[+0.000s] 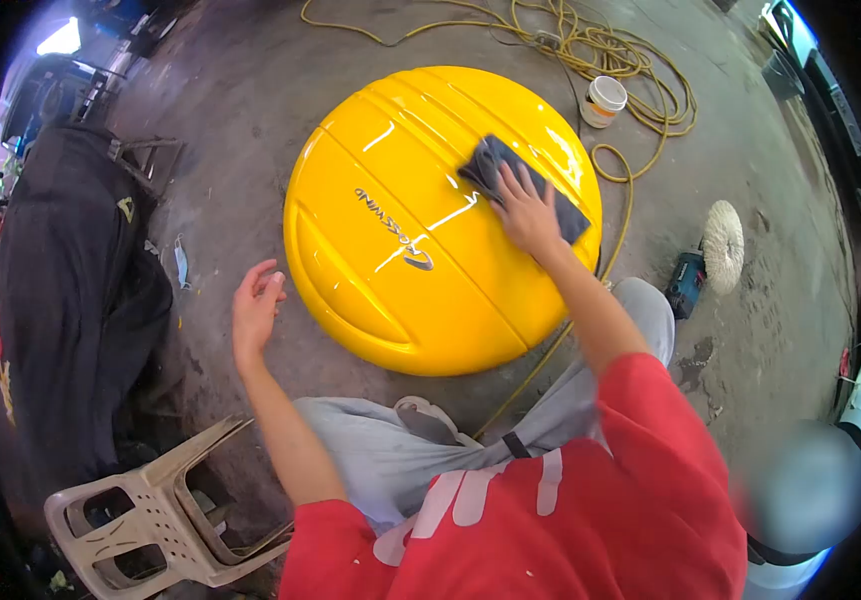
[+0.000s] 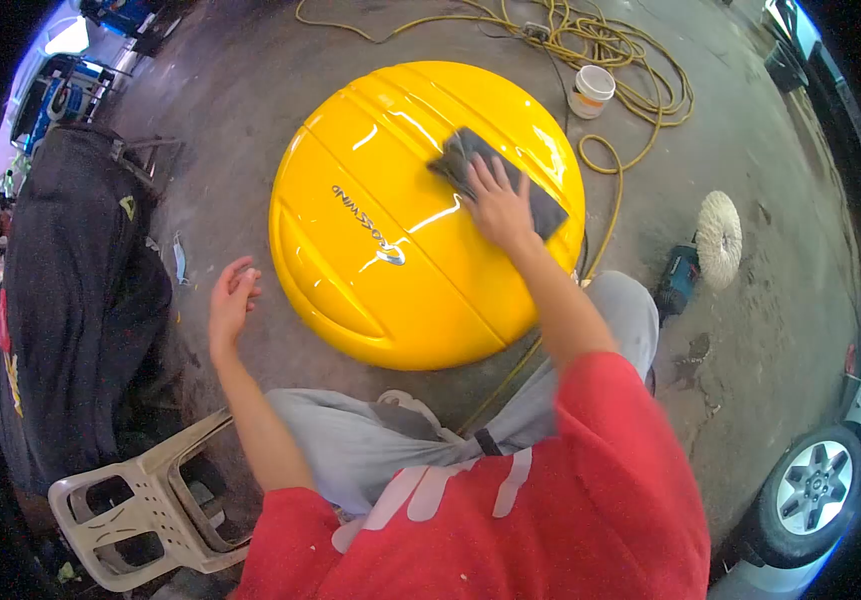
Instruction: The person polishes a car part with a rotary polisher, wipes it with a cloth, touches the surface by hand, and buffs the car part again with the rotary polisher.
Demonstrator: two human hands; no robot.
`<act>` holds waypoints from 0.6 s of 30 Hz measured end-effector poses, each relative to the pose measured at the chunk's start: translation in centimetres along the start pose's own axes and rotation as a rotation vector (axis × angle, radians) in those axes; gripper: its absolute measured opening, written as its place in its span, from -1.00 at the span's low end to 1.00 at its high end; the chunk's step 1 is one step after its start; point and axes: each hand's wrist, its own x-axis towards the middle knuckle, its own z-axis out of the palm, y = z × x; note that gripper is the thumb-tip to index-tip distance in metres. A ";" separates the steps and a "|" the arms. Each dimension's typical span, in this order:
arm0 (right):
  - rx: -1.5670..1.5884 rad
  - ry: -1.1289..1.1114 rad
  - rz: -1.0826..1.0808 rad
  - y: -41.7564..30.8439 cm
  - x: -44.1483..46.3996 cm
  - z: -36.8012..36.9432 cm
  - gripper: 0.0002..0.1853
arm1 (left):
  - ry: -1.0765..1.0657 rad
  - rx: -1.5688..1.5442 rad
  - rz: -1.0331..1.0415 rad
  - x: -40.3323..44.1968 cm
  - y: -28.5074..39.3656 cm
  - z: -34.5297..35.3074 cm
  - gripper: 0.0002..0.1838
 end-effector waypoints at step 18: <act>-0.005 -0.130 -0.135 -8.7 1.3 2.1 -0.41 | -0.047 -0.100 0.154 -0.8 0.1 -1.4 -0.57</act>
